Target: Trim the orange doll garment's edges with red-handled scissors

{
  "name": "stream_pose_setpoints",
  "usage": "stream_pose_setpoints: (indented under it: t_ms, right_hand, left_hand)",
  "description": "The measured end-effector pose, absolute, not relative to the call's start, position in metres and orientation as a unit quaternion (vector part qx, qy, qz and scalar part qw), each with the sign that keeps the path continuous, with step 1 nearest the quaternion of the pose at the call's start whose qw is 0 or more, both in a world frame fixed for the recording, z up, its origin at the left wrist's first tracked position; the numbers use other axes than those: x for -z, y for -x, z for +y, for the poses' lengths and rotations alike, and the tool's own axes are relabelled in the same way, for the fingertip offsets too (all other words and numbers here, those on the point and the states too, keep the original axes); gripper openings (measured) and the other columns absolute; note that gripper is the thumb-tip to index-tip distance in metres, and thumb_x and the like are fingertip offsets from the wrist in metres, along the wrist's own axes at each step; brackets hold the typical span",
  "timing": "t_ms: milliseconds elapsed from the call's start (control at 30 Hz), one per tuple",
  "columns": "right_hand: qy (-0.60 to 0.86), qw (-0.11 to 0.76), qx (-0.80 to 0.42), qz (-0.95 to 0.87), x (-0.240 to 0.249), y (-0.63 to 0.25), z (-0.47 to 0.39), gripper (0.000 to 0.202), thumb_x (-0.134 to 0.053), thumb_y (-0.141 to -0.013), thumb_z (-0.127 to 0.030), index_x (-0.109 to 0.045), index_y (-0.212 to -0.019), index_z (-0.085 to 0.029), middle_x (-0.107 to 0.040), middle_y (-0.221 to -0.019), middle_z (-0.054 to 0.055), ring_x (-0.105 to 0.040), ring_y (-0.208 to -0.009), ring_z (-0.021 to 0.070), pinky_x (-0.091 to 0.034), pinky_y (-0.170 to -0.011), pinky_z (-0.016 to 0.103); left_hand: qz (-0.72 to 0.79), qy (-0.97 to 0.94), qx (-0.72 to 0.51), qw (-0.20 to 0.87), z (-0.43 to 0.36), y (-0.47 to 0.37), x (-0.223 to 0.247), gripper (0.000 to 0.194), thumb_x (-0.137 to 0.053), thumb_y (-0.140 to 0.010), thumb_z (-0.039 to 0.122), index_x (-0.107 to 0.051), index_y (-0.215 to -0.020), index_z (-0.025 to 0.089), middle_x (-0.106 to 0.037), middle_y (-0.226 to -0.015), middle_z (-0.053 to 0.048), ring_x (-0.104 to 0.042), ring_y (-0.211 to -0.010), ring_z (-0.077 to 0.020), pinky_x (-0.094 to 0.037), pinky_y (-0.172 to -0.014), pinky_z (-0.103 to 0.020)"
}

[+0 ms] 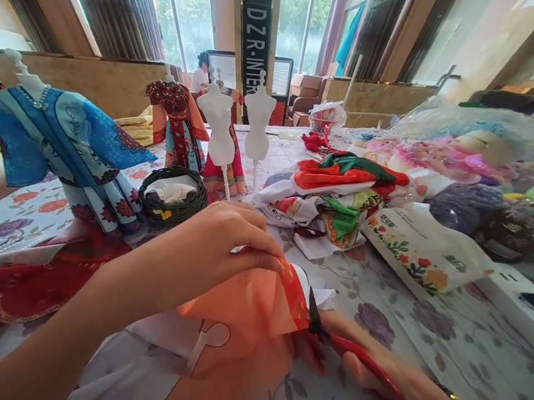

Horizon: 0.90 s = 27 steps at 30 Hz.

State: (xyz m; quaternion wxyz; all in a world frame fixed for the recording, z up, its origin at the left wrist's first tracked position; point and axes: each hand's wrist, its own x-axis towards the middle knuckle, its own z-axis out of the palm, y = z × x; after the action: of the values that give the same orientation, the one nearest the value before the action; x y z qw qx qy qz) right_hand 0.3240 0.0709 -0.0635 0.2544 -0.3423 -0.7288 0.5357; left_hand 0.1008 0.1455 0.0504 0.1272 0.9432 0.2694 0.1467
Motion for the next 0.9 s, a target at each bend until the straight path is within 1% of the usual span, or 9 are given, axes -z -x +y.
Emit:
stream_pose_setpoints:
  t_ms: [67,167,267,400,500,600,667,733,900]
  right_hand:
    - [0.345,0.252,-0.539,-0.726,0.062,-0.324,0.070,0.064,-0.028,-0.075,-0.084,-0.046,-0.075,-0.022,-0.046,-0.074,0.002,-0.043,-0.068,0.0189,-0.041,-0.061,0.031]
    - [0.348,0.243,-0.554,-0.716,0.059,-0.323,0.070,0.066,-0.026,-0.073,-0.086,-0.045,-0.072,-0.023,-0.044,-0.072,0.002,-0.040,-0.065,0.0182,-0.038,-0.059,0.030]
    - [0.340,0.245,-0.564,-0.712,0.057,-0.321,0.070,0.065,-0.025,-0.075,-0.085,-0.045,-0.072,-0.023,-0.043,-0.072,0.001,-0.038,-0.063,0.0173,-0.036,-0.057,0.030]
    - [0.344,0.249,-0.564,-0.708,0.056,-0.320,0.070,0.063,-0.025,-0.076,-0.084,-0.044,-0.072,-0.023,-0.044,-0.073,0.001,-0.037,-0.064,0.0178,-0.036,-0.057,0.030]
    - [0.341,0.249,-0.566,-0.708,0.055,-0.319,0.069,0.064,-0.026,-0.075,-0.084,-0.044,-0.072,-0.023,-0.044,-0.072,0.002,-0.038,-0.063,0.0175,-0.036,-0.057,0.030]
    - [0.342,0.245,-0.574,-0.703,0.054,-0.319,0.068,0.062,-0.026,-0.077,-0.083,-0.044,-0.073,-0.023,-0.044,-0.073,0.001,-0.040,-0.064,0.0171,-0.037,-0.060,0.030]
    - [0.340,0.242,-0.587,-0.694,0.055,-0.319,0.069,0.063,-0.028,-0.076,-0.084,-0.044,-0.072,-0.023,-0.043,-0.072,0.001,-0.040,-0.064,0.0166,-0.036,-0.061,0.030]
    - [0.327,0.248,-0.602,-0.684,0.058,-0.319,0.069,0.063,-0.031,-0.074,-0.084,-0.043,-0.072,-0.022,-0.043,-0.071,0.000,-0.039,-0.063,0.0162,-0.035,-0.059,0.029]
    - [0.303,0.268,-0.606,-0.685,0.064,-0.320,0.071,0.058,-0.033,-0.079,-0.079,-0.042,-0.075,-0.022,-0.043,-0.073,0.000,-0.037,-0.062,0.0160,-0.034,-0.059,0.030]
  left_hand:
    - [0.262,-0.947,-0.145,0.116,0.145,-0.101,-0.050,0.020,-0.056,-0.090,0.032,-0.075,-0.092,0.027,-0.065,-0.078,0.002,-0.055,-0.072,-0.0099,-0.041,-0.074,-0.021]
    - [0.240,-0.950,-0.143,0.140,0.145,-0.101,-0.050,0.021,-0.054,-0.091,0.032,-0.073,-0.100,0.030,-0.064,-0.079,0.003,-0.055,-0.071,-0.0088,-0.041,-0.073,-0.020]
    - [0.234,-0.950,-0.127,0.166,0.145,-0.101,-0.050,0.025,-0.053,-0.092,0.028,-0.070,-0.109,0.036,-0.061,-0.075,0.003,-0.054,-0.069,-0.0080,-0.039,-0.070,-0.020]
    - [0.223,-0.953,-0.096,0.182,0.145,-0.100,-0.050,0.034,-0.050,-0.092,0.018,-0.067,-0.111,0.040,-0.061,-0.079,0.003,-0.053,-0.072,-0.0088,-0.039,-0.073,-0.022]
    - [0.226,-0.952,-0.088,0.188,0.144,-0.099,-0.050,0.033,-0.049,-0.092,0.018,-0.068,-0.111,0.037,-0.062,-0.084,0.002,-0.053,-0.077,-0.0098,-0.039,-0.075,-0.023]
    - [0.227,-0.952,-0.077,0.188,0.144,-0.099,-0.049,0.027,-0.050,-0.093,0.023,-0.069,-0.108,0.034,-0.062,-0.086,0.001,-0.054,-0.078,-0.0102,-0.038,-0.075,-0.023]
    - [0.221,-0.953,-0.076,0.192,0.144,-0.101,-0.048,0.024,-0.051,-0.092,0.026,-0.070,-0.105,0.032,-0.062,-0.086,0.002,-0.054,-0.078,-0.0099,-0.038,-0.075,-0.022]
    - [0.213,-0.954,-0.087,0.191,0.145,-0.104,-0.047,0.020,-0.054,-0.091,0.028,-0.072,-0.100,0.030,-0.063,-0.083,0.002,-0.054,-0.076,-0.0095,-0.037,-0.075,-0.022]
    - [0.208,-0.948,-0.133,0.200,0.146,-0.111,-0.042,0.014,-0.065,-0.083,0.033,-0.075,-0.085,0.023,-0.065,-0.073,0.003,-0.053,-0.070,-0.0094,-0.037,-0.073,-0.022]
